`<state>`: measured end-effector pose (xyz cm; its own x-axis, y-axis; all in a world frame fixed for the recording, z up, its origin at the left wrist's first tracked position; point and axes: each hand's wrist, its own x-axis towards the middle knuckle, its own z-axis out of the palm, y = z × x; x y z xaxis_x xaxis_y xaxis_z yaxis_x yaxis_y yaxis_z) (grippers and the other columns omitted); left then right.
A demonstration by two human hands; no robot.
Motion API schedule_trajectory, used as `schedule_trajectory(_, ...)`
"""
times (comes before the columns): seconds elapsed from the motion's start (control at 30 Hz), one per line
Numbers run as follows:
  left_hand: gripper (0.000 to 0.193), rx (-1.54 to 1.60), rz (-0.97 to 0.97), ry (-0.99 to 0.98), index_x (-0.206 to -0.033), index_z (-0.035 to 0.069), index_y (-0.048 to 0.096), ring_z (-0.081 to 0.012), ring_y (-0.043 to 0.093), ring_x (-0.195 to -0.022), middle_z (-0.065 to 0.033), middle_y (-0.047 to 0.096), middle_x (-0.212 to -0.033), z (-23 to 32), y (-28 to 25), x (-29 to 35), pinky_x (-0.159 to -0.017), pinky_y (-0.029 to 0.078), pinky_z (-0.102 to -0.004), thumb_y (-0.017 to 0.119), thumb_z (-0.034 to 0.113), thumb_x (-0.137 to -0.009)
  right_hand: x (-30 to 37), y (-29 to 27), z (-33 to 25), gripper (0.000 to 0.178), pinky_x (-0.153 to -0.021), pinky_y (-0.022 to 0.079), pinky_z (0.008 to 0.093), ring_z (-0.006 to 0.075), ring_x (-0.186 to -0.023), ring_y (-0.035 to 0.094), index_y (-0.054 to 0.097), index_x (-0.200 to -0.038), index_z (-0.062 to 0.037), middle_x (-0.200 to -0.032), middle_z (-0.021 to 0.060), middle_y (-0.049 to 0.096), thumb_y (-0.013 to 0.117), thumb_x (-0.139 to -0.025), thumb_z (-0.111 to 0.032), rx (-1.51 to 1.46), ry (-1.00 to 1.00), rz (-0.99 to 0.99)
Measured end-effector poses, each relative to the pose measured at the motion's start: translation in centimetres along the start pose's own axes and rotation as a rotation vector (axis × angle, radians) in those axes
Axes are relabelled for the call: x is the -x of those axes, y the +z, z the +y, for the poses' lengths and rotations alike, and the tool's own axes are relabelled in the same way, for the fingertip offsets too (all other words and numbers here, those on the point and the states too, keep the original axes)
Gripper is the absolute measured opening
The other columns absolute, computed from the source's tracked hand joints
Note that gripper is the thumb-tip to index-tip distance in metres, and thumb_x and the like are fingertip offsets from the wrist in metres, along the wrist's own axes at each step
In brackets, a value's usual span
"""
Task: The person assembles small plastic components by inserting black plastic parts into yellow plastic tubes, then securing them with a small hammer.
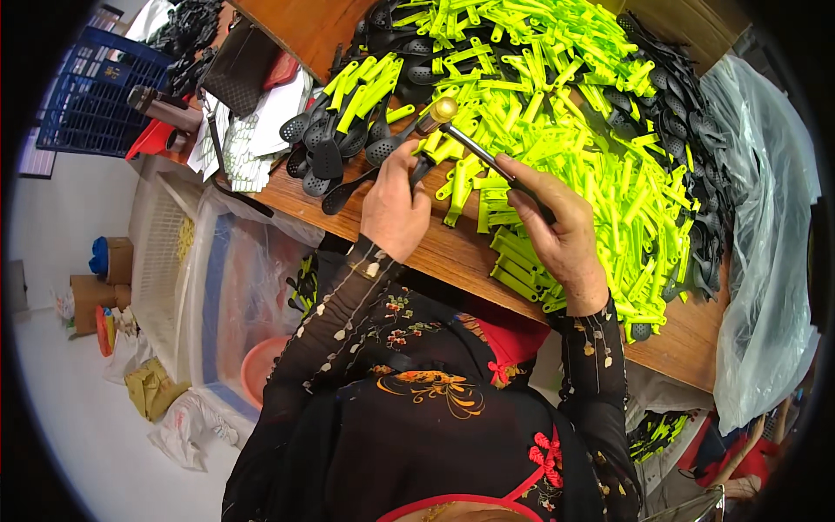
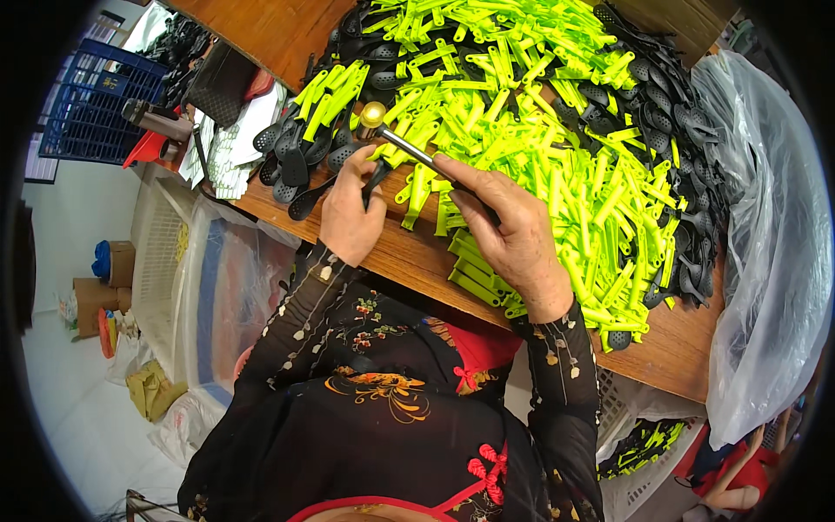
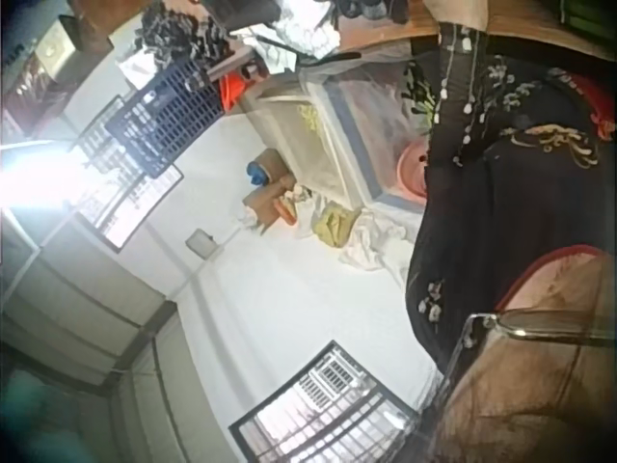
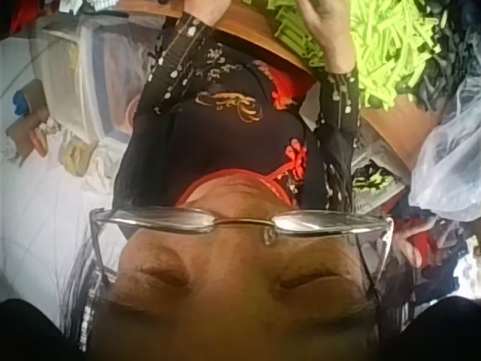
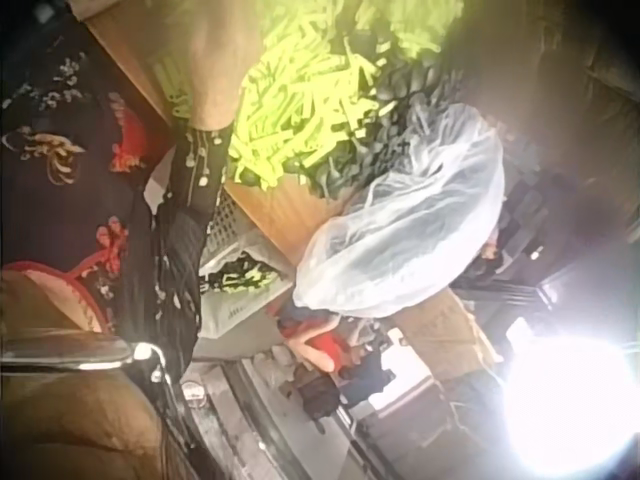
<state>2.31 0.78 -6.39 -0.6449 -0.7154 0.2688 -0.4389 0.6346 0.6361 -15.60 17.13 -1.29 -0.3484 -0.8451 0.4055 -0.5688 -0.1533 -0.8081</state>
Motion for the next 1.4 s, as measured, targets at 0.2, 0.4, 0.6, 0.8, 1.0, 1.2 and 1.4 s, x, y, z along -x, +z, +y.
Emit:
schedule_trajectory(0.2,0.043,-0.114,0.012,0.074,-0.135,0.004,0.061,-0.0383,0.066,-0.100,-0.0160,0.062,-0.110,0.2,-4.5,5.3,-0.082,0.054,-0.0458,0.063,0.002,-0.093,0.1,0.1,0.1,0.039,-0.080,0.057,0.0347,0.0273,-0.093,0.074,0.071,-0.133,-0.0093,-0.110,0.0141,0.076,0.069,-0.095,0.002,0.016,-0.020,0.004)
schedule_trajectory(0.4,0.060,-0.333,-0.054,-0.019,-0.147,0.006,0.056,-0.0350,0.068,-0.093,-0.0137,0.056,-0.125,-1.1,-6.0,9.8,-0.077,0.056,-0.0442,0.067,0.002,-0.089,0.6,1.0,-0.1,0.043,-0.065,0.052,0.0370,0.0266,-0.070,0.065,0.072,-0.133,-0.0165,-0.086,0.0110,0.069,0.070,-0.093,-0.001,0.033,-0.048,-0.209)
schedule_trajectory(0.6,0.066,-0.382,-0.085,-0.026,-0.153,0.005,0.049,-0.0361,0.066,-0.095,-0.0169,0.051,-0.131,-1.3,-6.3,10.3,-0.079,0.055,-0.0461,0.067,0.006,-0.090,1.3,2.4,-0.1,0.061,-0.062,0.056,0.0400,0.0286,-0.072,0.069,0.069,-0.138,-0.0266,-0.086,0.0080,0.067,0.072,-0.083,-0.003,0.260,-0.135,-0.349)
schedule_trajectory(0.8,0.068,-0.380,-0.102,-0.021,-0.155,0.004,0.046,-0.0357,0.065,-0.097,-0.0176,0.050,-0.131,-1.1,-6.5,10.0,-0.083,0.054,-0.0465,0.068,0.008,-0.090,1.2,4.0,-0.9,0.054,-0.062,0.057,0.0397,0.0286,-0.072,0.070,0.069,-0.139,-0.0265,-0.086,0.0078,0.069,0.071,-0.090,-0.005,0.466,-0.204,-0.369)
schedule_trajectory(1.0,0.071,-0.365,-0.083,-0.014,-0.155,0.003,0.046,-0.0340,0.063,-0.100,-0.0153,0.050,-0.129,-1.5,-6.2,10.2,-0.083,0.053,-0.0453,0.070,0.008,-0.088,1.1,4.0,-1.7,0.052,-0.062,0.057,0.0398,0.0290,-0.072,0.070,0.068,-0.140,-0.0266,-0.090,0.0077,0.070,0.070,-0.092,-0.007,0.379,-0.160,-0.350)
schedule_trajectory(1.2,0.077,-0.310,-0.125,-0.069,-0.155,0.006,0.047,-0.0343,0.061,-0.100,-0.0143,0.049,-0.129,-2.2,-7.1,10.9,-0.086,0.051,-0.0448,0.072,0.002,-0.082,1.3,4.9,-1.4,0.049,-0.062,0.057,0.0405,0.0297,-0.072,0.069,0.069,-0.139,-0.0248,-0.091,0.0093,0.069,0.070,-0.093,-0.007,0.448,-0.135,-0.385)
schedule_trajectory(1.4,0.077,-0.417,-0.068,-0.040,-0.156,0.008,0.047,-0.0343,0.063,-0.094,-0.0151,0.052,-0.124,-2.5,-7.0,11.2,-0.083,0.053,-0.0456,0.070,0.000,-0.083,0.9,3.0,-1.1,0.054,-0.059,0.056,0.0393,0.0289,-0.070,0.069,0.068,-0.140,-0.0263,-0.084,0.0090,0.067,0.073,-0.090,-0.006,0.270,-0.091,-0.368)
